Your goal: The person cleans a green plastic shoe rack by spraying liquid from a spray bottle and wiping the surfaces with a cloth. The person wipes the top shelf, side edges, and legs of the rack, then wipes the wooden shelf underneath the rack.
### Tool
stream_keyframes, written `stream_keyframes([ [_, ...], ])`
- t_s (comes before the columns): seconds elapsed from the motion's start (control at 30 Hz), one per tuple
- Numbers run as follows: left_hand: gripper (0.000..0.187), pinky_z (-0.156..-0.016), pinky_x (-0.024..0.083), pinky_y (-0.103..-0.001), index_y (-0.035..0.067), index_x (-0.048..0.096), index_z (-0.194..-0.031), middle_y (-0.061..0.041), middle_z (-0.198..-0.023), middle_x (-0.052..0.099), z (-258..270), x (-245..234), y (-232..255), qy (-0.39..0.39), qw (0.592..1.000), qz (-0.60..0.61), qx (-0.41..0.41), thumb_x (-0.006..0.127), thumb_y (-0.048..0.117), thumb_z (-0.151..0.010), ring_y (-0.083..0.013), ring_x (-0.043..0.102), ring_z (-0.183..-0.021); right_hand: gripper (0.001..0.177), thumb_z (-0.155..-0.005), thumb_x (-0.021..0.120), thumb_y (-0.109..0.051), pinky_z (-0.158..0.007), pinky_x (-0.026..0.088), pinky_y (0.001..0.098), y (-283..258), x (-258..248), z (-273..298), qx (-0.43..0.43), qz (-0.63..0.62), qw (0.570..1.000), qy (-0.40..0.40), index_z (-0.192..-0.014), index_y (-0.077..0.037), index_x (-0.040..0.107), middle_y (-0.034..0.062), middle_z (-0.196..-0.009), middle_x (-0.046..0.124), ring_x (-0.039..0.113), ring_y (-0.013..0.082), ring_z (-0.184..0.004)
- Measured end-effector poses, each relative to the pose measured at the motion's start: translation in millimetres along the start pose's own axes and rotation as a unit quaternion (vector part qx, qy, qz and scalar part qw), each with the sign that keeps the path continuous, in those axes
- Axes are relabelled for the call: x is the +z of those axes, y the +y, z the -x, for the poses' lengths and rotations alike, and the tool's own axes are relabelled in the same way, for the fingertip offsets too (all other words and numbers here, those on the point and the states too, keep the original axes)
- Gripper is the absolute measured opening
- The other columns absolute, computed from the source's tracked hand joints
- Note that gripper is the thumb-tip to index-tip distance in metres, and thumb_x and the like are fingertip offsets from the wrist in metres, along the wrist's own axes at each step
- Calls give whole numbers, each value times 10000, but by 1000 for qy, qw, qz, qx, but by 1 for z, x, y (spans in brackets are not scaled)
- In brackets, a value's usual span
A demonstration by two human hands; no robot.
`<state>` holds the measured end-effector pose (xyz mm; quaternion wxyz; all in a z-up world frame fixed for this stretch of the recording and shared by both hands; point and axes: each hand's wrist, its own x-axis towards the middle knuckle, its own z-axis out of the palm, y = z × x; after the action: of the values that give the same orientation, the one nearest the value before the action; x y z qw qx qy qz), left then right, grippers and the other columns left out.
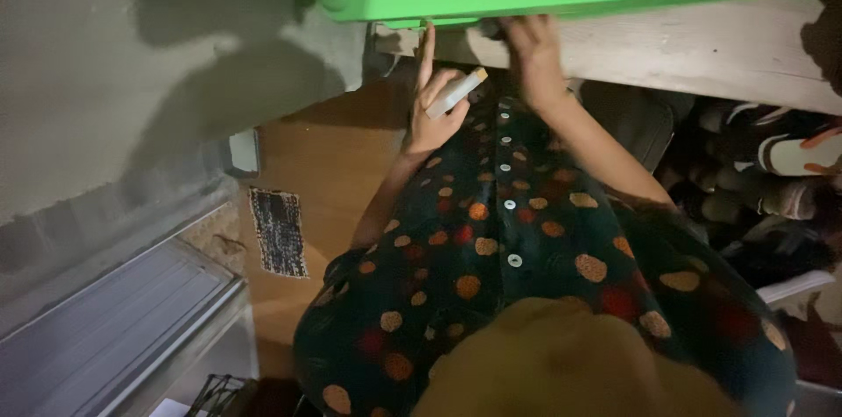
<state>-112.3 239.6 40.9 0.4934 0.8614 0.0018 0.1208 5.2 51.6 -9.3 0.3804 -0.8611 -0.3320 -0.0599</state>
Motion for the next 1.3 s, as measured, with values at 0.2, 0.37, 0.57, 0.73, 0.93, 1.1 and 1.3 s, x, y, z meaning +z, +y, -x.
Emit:
stream_keyframes([
  [0.2, 122, -1017, 553, -422, 52, 721, -993, -174, -1732, 97, 13, -6, -15, -15, 991, 48, -121, 696, 40, -874, -393, 386, -1549, 545, -814, 657, 152, -1000, 497, 503, -10, -14, -19, -56, -10, 998, 22, -1334, -9, 685, 183, -1307, 635, 562, 407, -1202],
  [0.37, 151, -1140, 476, -518, 29, 713, -977, -129, -1745, 88, 13, -6, -29, 21, 999, -41, 17, 749, 5, -832, -386, 253, -1587, 573, -795, 611, 209, -972, 498, 499, -5, -20, -19, -41, -11, 999, 23, -1311, -18, 716, 157, -1278, 649, 557, 408, -1172],
  [0.57, 171, -944, 608, -358, 35, 689, -1047, -170, -1725, 125, 6, -6, -40, -14, 994, 59, -94, 720, 44, -879, -302, 573, -1351, 435, -874, 742, 131, -964, 503, 441, 1, -8, -26, -66, -47, 995, 66, -1266, -57, 722, 96, -1226, 706, 606, 331, -1150],
  [0.73, 187, -949, 604, -359, 23, 680, -1070, -141, -1708, 214, 22, 3, -62, 44, 998, 36, 2, 731, -4, -892, -349, 534, -1414, 303, -887, 767, 63, -1023, 508, 448, 13, 3, -2, -175, -53, 982, 38, -1149, -75, 704, 103, -1220, 706, 626, 298, -1222],
  [0.93, 179, -907, 563, -386, -12, 655, -1163, -147, -1566, 494, 45, 22, -107, 110, 991, 45, -58, 675, 60, -1000, -263, 657, -1154, 363, -849, 614, 181, -937, 533, 462, 40, 87, 32, 61, -132, 988, -49, -1172, 17, 641, 227, -1132, 656, 641, 365, -1078],
  [1.1, 156, -855, 536, -357, 4, 641, -1123, -165, -1431, 596, 60, 33, -134, 171, 981, 38, -86, 654, 128, -1028, -237, 650, -1093, 270, -931, 662, 120, -889, 524, 481, 62, 183, 12, 147, -136, 978, -60, -1186, 46, 615, 252, -1099, 647, 626, 419, -964],
  [1.3, 246, -634, 510, -329, 19, 674, -1093, -102, -793, 672, 78, 40, -155, 183, 951, 43, -244, 701, 235, -980, -188, 628, -676, 493, -879, 593, 95, -938, 527, 487, 48, 222, -10, 0, 29, 996, -85, -1371, 63, 614, 286, -1229, 632, 623, 419, -1068],
])
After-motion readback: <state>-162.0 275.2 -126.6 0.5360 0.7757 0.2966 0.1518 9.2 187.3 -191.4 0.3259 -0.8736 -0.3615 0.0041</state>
